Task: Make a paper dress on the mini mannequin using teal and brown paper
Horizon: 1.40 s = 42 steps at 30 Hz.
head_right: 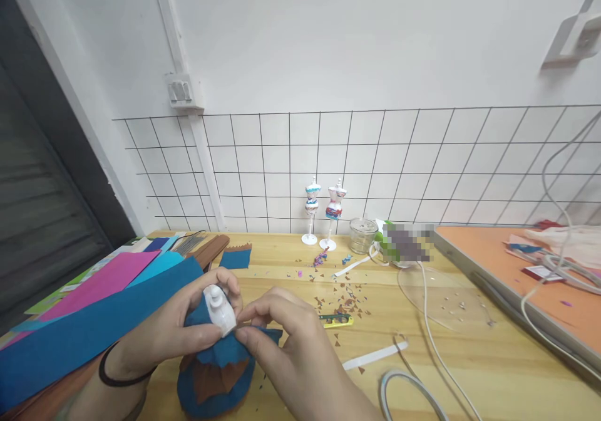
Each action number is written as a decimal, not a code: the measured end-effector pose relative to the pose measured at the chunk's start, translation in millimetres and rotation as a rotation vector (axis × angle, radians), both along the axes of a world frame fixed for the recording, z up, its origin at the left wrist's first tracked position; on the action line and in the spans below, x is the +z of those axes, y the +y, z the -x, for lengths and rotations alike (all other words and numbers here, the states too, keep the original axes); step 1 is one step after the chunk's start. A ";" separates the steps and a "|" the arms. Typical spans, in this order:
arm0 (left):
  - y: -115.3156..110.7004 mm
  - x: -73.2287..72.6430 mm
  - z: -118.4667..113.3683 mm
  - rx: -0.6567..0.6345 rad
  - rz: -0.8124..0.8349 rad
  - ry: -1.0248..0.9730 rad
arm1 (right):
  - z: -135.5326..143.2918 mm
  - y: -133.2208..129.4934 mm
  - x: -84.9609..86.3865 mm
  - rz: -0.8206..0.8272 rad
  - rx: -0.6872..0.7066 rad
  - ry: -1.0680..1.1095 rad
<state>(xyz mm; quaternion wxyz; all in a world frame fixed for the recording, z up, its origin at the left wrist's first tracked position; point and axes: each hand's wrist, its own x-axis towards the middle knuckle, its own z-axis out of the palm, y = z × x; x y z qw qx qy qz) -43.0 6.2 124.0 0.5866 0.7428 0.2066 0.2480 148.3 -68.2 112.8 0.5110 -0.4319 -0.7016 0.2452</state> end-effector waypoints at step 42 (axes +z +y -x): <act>2.8 -11.6 -4.3 -0.116 0.045 -0.088 | -6.1 2.5 2.1 -0.192 0.143 -0.141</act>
